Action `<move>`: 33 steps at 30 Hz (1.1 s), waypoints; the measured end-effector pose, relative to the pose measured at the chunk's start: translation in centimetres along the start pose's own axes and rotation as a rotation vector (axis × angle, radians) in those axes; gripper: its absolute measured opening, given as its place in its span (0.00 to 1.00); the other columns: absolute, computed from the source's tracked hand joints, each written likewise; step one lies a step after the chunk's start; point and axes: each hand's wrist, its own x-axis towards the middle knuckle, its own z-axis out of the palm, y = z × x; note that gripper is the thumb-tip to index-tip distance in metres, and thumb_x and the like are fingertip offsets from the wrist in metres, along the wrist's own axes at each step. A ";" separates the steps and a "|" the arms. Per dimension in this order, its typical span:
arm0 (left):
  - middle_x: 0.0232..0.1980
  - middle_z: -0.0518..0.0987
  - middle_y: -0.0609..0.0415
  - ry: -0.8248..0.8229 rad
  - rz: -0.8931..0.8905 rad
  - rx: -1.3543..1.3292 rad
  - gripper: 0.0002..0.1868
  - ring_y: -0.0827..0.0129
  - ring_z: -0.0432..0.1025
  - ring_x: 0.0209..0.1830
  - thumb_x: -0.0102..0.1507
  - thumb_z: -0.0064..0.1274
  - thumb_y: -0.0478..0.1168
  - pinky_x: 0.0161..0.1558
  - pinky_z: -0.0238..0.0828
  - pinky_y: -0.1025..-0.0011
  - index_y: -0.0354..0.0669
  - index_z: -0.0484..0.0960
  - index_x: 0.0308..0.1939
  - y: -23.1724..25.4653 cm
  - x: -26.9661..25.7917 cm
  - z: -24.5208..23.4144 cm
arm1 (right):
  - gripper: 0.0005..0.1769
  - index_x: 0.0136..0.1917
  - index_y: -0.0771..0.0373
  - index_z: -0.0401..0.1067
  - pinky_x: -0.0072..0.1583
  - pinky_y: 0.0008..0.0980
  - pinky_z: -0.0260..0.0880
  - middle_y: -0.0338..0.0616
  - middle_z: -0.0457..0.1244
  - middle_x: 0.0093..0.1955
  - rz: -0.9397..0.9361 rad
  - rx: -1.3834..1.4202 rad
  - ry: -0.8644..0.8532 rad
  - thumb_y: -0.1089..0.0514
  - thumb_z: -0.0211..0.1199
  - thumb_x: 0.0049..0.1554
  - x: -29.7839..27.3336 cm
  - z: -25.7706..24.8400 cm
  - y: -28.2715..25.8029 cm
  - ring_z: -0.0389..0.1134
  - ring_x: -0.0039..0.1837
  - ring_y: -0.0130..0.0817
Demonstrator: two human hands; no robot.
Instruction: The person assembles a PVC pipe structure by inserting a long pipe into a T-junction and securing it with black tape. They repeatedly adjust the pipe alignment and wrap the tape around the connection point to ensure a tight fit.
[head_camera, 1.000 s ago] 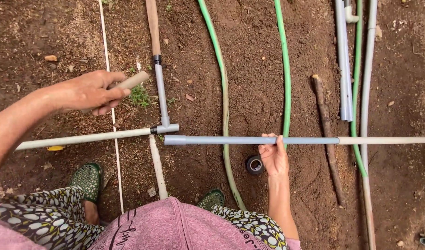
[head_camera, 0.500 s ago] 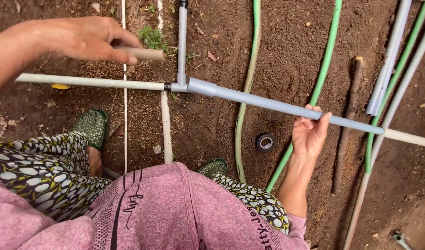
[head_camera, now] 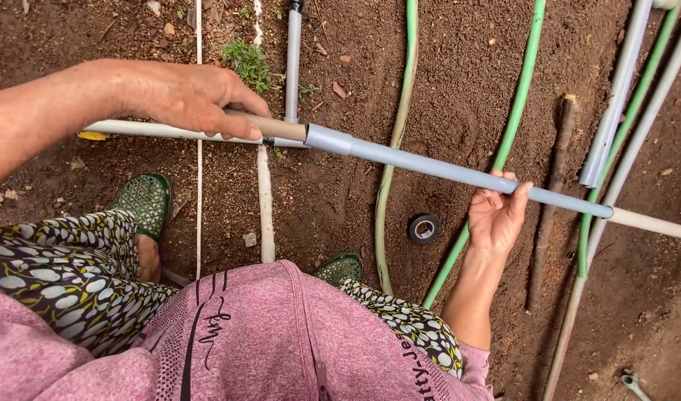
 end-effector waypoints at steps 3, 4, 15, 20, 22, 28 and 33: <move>0.34 0.71 0.57 0.015 0.021 0.029 0.24 0.65 0.64 0.30 0.70 0.48 0.59 0.37 0.67 0.65 0.66 0.86 0.67 -0.1 0.4 0.4 | 0.14 0.56 0.72 0.78 0.46 0.29 0.84 0.66 0.72 0.53 -0.003 -0.013 -0.011 0.57 0.70 0.65 -0.1 0.2 0.0 0.67 0.33 0.27; 0.34 0.72 0.57 0.019 0.020 0.023 0.23 0.65 0.65 0.29 0.71 0.47 0.58 0.35 0.68 0.65 0.64 0.85 0.66 0.0 0.4 0.5 | 0.14 0.56 0.72 0.79 0.45 0.28 0.83 0.65 0.73 0.52 0.000 -0.011 -0.013 0.57 0.71 0.65 -0.2 0.3 0.0 0.67 0.33 0.27; 0.31 0.80 0.64 0.143 0.076 0.303 0.19 0.72 0.66 0.25 0.72 0.53 0.55 0.29 0.67 0.75 0.73 0.82 0.67 1.5 1.4 2.1 | 0.15 0.56 0.70 0.78 0.47 0.28 0.84 0.61 0.72 0.53 0.005 -0.034 -0.026 0.55 0.70 0.65 -0.1 -0.1 -0.2 0.65 0.33 0.24; 0.31 0.77 0.62 0.089 0.116 0.182 0.12 0.72 0.66 0.22 0.75 0.48 0.53 0.28 0.70 0.75 0.61 0.85 0.55 1.4 2.2 2.5 | 0.14 0.56 0.71 0.79 0.47 0.30 0.83 0.62 0.72 0.53 0.020 -0.026 -0.039 0.57 0.71 0.65 -0.4 0.2 0.0 0.66 0.34 0.27; 0.32 0.76 0.60 0.029 0.034 0.200 0.14 0.71 0.65 0.25 0.76 0.47 0.54 0.30 0.67 0.76 0.58 0.85 0.55 1.4 1.2 1.2 | 0.14 0.55 0.69 0.79 0.46 0.30 0.82 0.59 0.73 0.53 0.035 -0.051 -0.023 0.55 0.70 0.65 -0.2 -0.3 0.4 0.65 0.34 0.25; 0.31 0.76 0.48 0.251 -0.240 0.050 0.15 0.61 0.65 0.24 0.75 0.54 0.51 0.25 0.64 0.64 0.50 0.85 0.60 -3.6 2.7 -1.0 | 0.12 0.53 0.66 0.80 0.46 0.31 0.81 0.56 0.74 0.52 0.114 -0.142 0.080 0.53 0.69 0.65 -0.4 -1.5 2.2 0.68 0.34 0.25; 0.30 0.82 0.55 0.313 -0.303 0.335 0.16 0.68 0.71 0.23 0.75 0.56 0.55 0.29 0.72 0.74 0.59 0.85 0.63 -5.2 6.5 1.4 | 0.10 0.51 0.66 0.80 0.47 0.32 0.82 0.54 0.74 0.51 0.194 -0.182 0.141 0.55 0.66 0.67 -0.1 -3.1 3.8 0.69 0.35 0.27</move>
